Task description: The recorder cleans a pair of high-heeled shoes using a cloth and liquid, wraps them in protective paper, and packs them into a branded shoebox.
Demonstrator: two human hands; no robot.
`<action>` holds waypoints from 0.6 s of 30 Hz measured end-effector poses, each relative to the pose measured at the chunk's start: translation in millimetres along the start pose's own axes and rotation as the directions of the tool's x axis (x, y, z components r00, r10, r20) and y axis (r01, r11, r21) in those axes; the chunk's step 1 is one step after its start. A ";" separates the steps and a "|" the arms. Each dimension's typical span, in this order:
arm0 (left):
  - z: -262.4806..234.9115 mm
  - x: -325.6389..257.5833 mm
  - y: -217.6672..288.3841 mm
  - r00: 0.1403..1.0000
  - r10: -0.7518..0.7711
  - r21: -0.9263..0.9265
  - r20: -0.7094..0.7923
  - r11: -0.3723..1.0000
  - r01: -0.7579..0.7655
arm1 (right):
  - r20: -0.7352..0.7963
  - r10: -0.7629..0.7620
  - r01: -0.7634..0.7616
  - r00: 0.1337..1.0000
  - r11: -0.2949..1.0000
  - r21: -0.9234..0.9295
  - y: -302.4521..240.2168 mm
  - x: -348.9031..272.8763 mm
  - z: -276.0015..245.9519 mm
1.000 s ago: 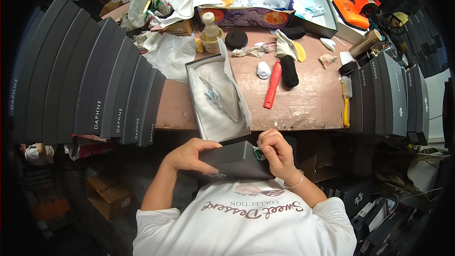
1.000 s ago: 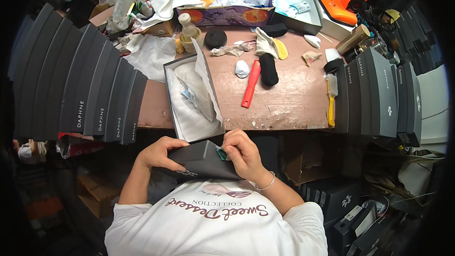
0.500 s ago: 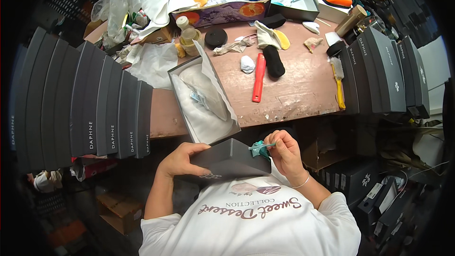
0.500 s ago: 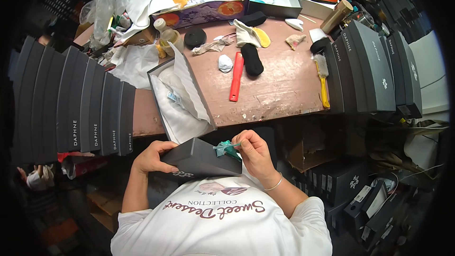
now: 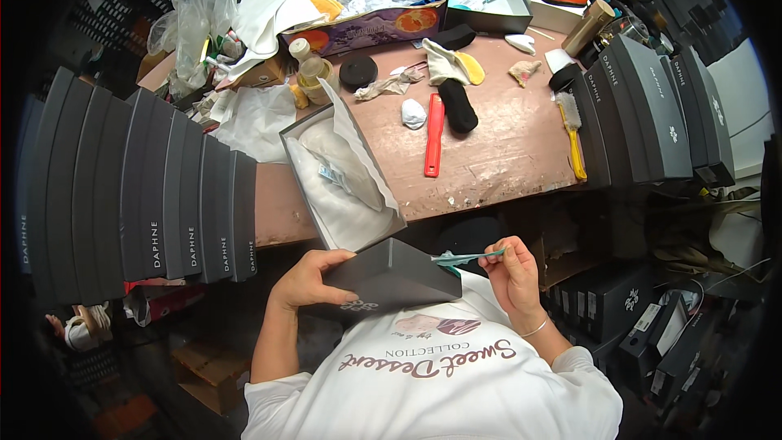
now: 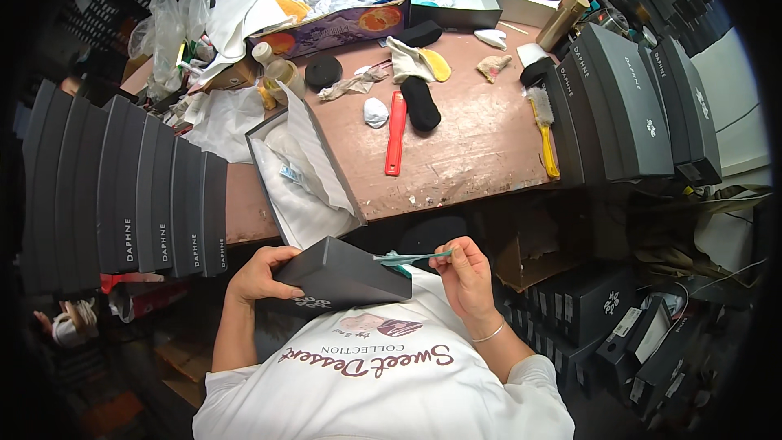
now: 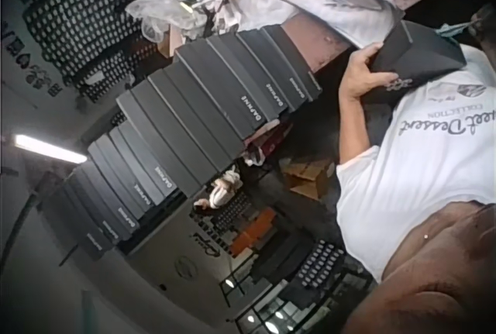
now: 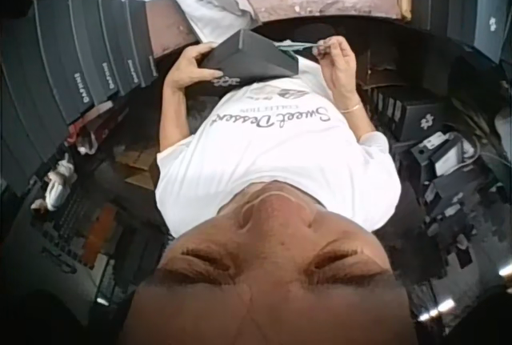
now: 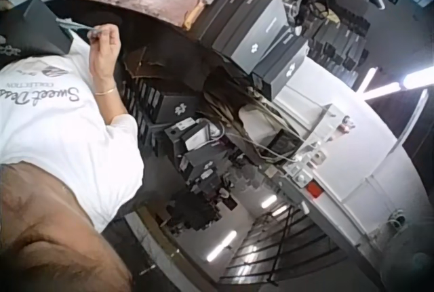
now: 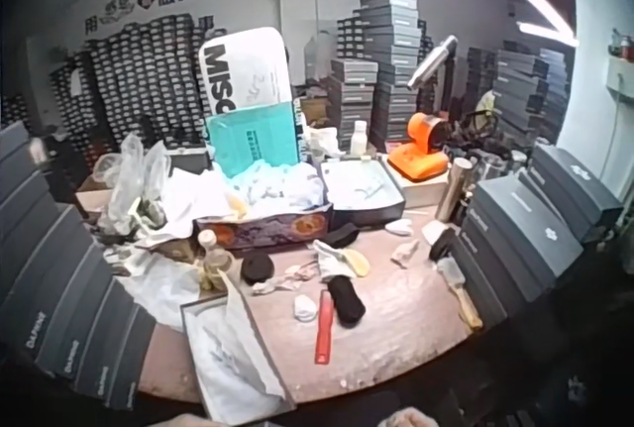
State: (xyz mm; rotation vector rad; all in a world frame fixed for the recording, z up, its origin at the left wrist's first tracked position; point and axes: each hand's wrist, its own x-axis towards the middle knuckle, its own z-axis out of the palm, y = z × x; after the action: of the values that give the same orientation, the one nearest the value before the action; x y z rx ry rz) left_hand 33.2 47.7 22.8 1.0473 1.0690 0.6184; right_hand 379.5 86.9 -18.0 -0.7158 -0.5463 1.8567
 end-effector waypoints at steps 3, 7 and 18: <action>2.9 -0.8 2.7 1.000 -0.012 -0.005 -0.009 1.000 0.012 | -0.057 0.004 -0.013 0.998 0.987 -0.159 -6.9 -0.3 -12.1; 7.8 4.3 7.5 1.000 -0.016 0.042 -0.016 0.999 0.017 | -0.123 0.193 -0.215 0.973 0.957 -0.194 -10.7 11.2 -33.3; 15.5 -1.9 11.8 0.994 -0.023 0.051 -0.103 0.998 0.029 | -0.007 -0.343 0.125 0.939 0.360 -0.924 -56.4 40.9 -12.9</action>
State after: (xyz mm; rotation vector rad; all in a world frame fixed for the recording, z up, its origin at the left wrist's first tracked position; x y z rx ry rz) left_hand 47.4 45.0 35.9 1.0542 1.1916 0.6314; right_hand 413.4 146.3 0.4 -1.4463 -1.5246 1.0288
